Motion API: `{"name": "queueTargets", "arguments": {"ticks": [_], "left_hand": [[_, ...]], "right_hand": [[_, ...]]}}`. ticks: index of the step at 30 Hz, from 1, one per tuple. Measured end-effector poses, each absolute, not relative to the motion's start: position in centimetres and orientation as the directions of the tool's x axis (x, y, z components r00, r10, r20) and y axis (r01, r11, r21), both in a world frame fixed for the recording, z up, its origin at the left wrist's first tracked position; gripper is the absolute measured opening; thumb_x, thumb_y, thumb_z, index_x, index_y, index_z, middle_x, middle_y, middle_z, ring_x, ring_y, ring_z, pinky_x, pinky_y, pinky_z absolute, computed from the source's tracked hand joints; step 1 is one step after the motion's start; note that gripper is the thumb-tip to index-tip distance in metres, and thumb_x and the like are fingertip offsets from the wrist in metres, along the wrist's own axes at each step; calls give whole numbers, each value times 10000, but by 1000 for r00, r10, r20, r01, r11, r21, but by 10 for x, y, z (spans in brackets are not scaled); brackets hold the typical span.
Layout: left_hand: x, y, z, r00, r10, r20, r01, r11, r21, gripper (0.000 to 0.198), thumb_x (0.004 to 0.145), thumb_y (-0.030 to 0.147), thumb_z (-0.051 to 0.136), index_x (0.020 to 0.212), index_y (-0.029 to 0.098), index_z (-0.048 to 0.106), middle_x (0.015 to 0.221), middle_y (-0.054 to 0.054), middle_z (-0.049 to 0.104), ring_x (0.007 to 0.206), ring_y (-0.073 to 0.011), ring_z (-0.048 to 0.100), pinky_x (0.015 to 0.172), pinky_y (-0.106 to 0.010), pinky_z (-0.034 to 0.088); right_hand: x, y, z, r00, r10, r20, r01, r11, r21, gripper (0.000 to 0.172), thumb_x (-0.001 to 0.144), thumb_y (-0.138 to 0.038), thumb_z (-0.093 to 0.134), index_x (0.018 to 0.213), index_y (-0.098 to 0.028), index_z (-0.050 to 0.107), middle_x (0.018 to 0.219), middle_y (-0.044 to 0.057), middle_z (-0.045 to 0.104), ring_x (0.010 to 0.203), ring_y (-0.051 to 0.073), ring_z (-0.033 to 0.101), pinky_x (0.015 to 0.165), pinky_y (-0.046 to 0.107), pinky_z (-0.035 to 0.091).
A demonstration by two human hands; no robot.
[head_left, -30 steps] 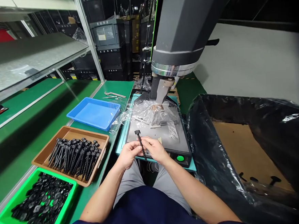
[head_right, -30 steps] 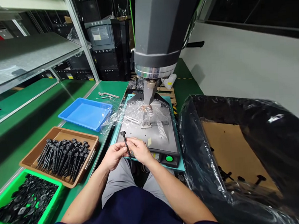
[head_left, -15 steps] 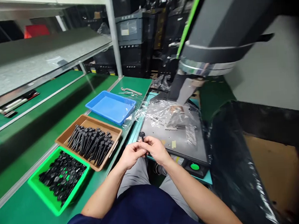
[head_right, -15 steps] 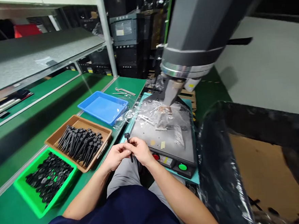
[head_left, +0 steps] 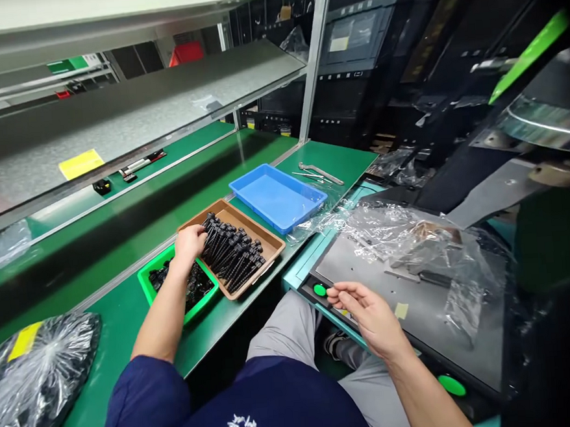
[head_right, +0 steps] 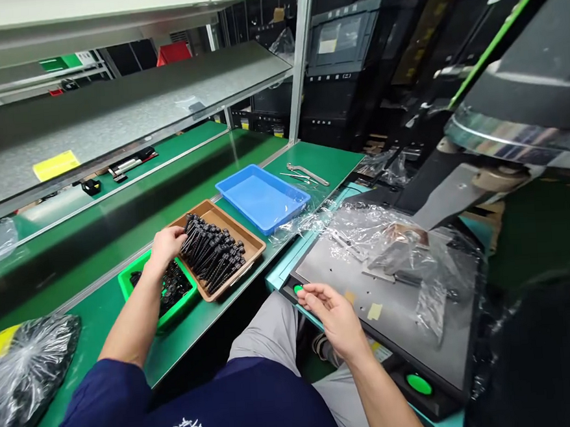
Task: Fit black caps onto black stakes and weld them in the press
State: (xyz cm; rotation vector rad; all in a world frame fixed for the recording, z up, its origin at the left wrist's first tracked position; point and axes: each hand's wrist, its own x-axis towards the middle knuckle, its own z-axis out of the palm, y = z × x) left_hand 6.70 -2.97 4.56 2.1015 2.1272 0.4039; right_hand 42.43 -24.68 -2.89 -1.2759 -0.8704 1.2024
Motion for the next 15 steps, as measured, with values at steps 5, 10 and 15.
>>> {"name": "queueTargets", "arguments": {"ticks": [5, 10, 15], "left_hand": [[53, 31, 39, -124, 992, -29, 978, 127, 163, 293, 793, 156, 536, 1010, 112, 728, 1078, -192, 707, 970, -292, 632, 786, -356, 460], [52, 53, 26, -135, 989, -55, 977, 142, 158, 282, 775, 63, 496, 929, 99, 730, 975, -232, 703, 930, -333, 645, 728, -401, 452], [47, 61, 13, -32, 999, 22, 974, 26, 224, 234, 776, 69, 505, 868, 99, 717, 877, -226, 695, 930, -367, 640, 746, -439, 454]], "right_hand": [[428, -257, -29, 227, 963, -142, -139, -112, -984, 472, 724, -576, 761, 971, -185, 666, 941, 127, 715, 837, 247, 682, 771, 376, 568], [438, -273, -25, 295, 944, -146, -91, -124, -988, 489, 714, -602, 751, 962, -185, 687, 943, 140, 719, 838, 263, 687, 780, 391, 579], [465, -308, -19, 419, 893, -164, 2, -182, -983, 510, 648, -640, 766, 905, -201, 727, 918, 161, 732, 824, 311, 704, 755, 413, 600]]}}
